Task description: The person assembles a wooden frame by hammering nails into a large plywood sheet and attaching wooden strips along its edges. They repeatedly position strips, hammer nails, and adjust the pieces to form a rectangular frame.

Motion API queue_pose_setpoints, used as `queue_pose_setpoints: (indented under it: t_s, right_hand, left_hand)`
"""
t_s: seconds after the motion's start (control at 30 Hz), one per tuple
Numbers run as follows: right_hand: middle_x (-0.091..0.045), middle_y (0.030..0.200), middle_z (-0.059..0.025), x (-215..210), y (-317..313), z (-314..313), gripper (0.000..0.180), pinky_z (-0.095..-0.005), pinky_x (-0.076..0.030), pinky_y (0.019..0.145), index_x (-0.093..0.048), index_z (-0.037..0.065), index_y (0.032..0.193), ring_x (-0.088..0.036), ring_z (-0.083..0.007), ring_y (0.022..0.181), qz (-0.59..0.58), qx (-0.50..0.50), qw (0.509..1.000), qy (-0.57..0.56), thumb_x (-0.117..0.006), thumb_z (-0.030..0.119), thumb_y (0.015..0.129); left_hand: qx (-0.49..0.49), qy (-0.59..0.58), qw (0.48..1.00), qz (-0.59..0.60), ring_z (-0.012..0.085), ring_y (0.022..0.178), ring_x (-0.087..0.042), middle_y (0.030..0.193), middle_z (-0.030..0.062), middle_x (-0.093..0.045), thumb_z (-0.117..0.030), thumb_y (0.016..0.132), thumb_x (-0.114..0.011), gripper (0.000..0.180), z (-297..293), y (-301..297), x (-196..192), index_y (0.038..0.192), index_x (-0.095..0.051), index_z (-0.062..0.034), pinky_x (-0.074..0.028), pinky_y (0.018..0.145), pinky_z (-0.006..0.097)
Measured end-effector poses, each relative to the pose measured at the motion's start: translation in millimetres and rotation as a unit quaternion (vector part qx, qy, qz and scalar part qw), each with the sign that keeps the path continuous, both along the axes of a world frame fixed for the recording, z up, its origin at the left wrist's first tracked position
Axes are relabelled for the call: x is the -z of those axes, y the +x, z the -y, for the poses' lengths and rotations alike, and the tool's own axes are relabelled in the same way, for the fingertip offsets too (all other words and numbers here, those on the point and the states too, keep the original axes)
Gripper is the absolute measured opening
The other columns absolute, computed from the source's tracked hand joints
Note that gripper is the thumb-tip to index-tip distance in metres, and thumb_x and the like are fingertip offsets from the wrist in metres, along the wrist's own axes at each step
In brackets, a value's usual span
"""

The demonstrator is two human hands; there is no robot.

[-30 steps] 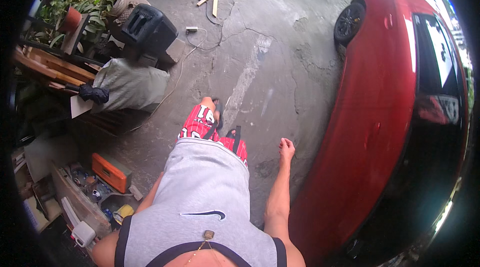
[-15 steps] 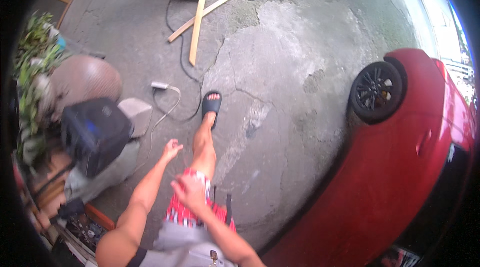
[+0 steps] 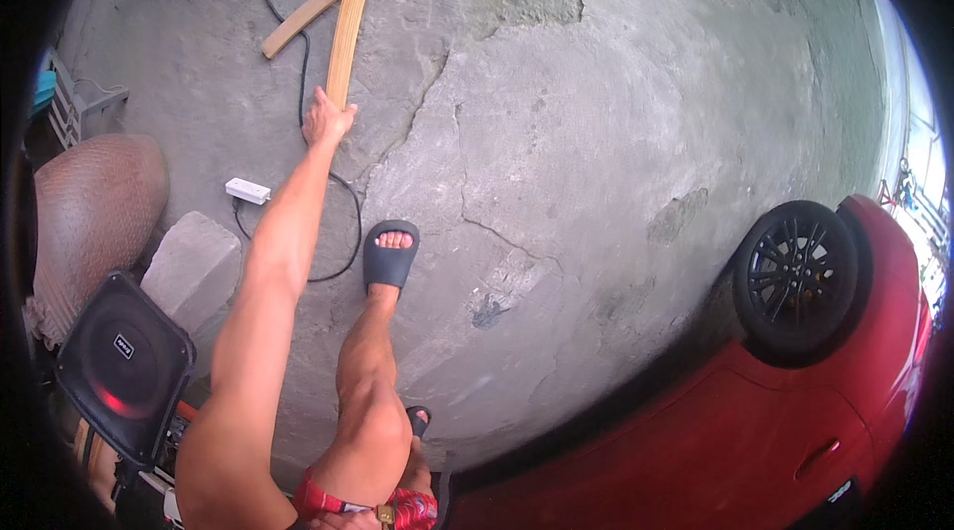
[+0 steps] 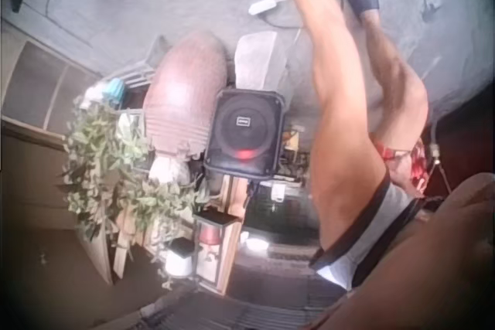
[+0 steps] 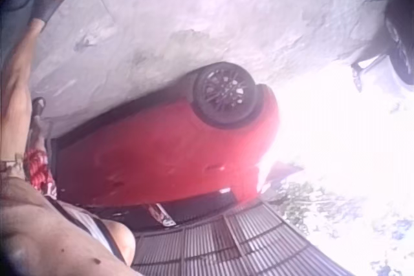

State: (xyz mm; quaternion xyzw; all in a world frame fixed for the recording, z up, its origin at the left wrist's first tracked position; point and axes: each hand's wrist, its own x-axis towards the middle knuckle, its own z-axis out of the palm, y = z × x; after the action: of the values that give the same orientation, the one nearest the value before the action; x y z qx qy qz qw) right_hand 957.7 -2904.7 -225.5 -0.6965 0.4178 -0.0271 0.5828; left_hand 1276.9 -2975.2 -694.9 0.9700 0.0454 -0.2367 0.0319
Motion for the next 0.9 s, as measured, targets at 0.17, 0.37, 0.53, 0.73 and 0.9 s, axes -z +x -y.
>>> queue_pose_setpoints:
  t_s: [0.17, 0.37, 0.53, 0.73, 0.9]
  right_hand:
    - [-0.065, 0.075, -0.0063, 1.0, -1.4, 12.2, 0.019, -0.0318, -0.041, 0.057, -0.065, 0.006, 0.086, -0.059, -0.0197, 0.062, -0.004, -0.009, 1.0, -0.008, -0.077, 0.01, 0.072]
    - [-0.065, 0.075, -0.0067, -35.0, -25.0, -1.6, 0.019, -0.0321, -0.041, 0.058, -0.066, 0.005, 0.087, -0.059, -0.02, 0.063, 0.034, -0.028, 0.999, -0.031, -0.077, 0.01, 0.072]
    - [-0.063, 0.072, -0.0049, -59.5, -64.3, -21.2, 0.015, -0.0316, -0.044, 0.062, -0.063, 0.005, 0.083, -0.058, -0.0169, 0.064, -0.032, -0.107, 0.994, 0.015, -0.074, 0.009, 0.074]
    - [-0.066, 0.079, -0.0091, -55.9, -125.9, -39.0, 0.021, -0.0322, -0.05, 0.069, -0.064, -0.002, 0.093, -0.059, -0.0136, 0.073, 0.041, -0.145, 0.984, 0.1, -0.065, 0.017, 0.085]
    - [-0.068, 0.085, -0.0054, -59.5, -243.6, -50.1, 0.025, -0.0259, -0.049, 0.064, -0.067, 0.001, 0.097, -0.061, -0.0116, 0.07, -0.073, -0.252, 0.949, 0.175, -0.063, 0.023, 0.087]
  left_hand:
    - [-0.008, -0.031, 0.999, 0.005, 0.0372, 0.106, -0.057, 0.11, 0.0193, -0.06, -0.028, 0.069, -0.071, 0.051, 1.4, 10.2, -2.5, 0.109, -0.055, -0.0014, -0.047, 0.09, 0.044]
    - [-0.046, -0.195, 0.98, -0.006, 0.0432, 0.089, -0.062, 0.092, 0.0237, -0.066, -0.018, 0.067, -0.066, 0.039, 10.3, -26.6, -101.8, 0.103, -0.057, -0.0047, -0.05, 0.077, 0.049]
    - [-0.051, -0.208, 0.975, -0.067, 0.0456, 0.093, -0.061, 0.098, 0.0291, -0.063, -0.017, 0.076, -0.063, 0.065, 6.1, -93.2, -261.4, 0.134, -0.035, -0.0084, -0.049, 0.08, 0.053]
    - [-0.04, -0.229, 0.971, -0.063, 0.0408, 0.1, -0.06, 0.103, 0.0223, -0.065, -0.018, 0.073, -0.063, 0.049, -105.8, -222.7, -472.2, 0.121, -0.053, -0.0093, -0.05, 0.083, 0.048]
    - [-0.007, -0.189, 0.979, -0.072, 0.0389, 0.088, -0.064, 0.093, 0.0196, -0.067, -0.014, 0.074, -0.063, 0.039, -327.6, -422.1, -616.8, 0.113, -0.06, -0.0167, -0.052, 0.076, 0.048]
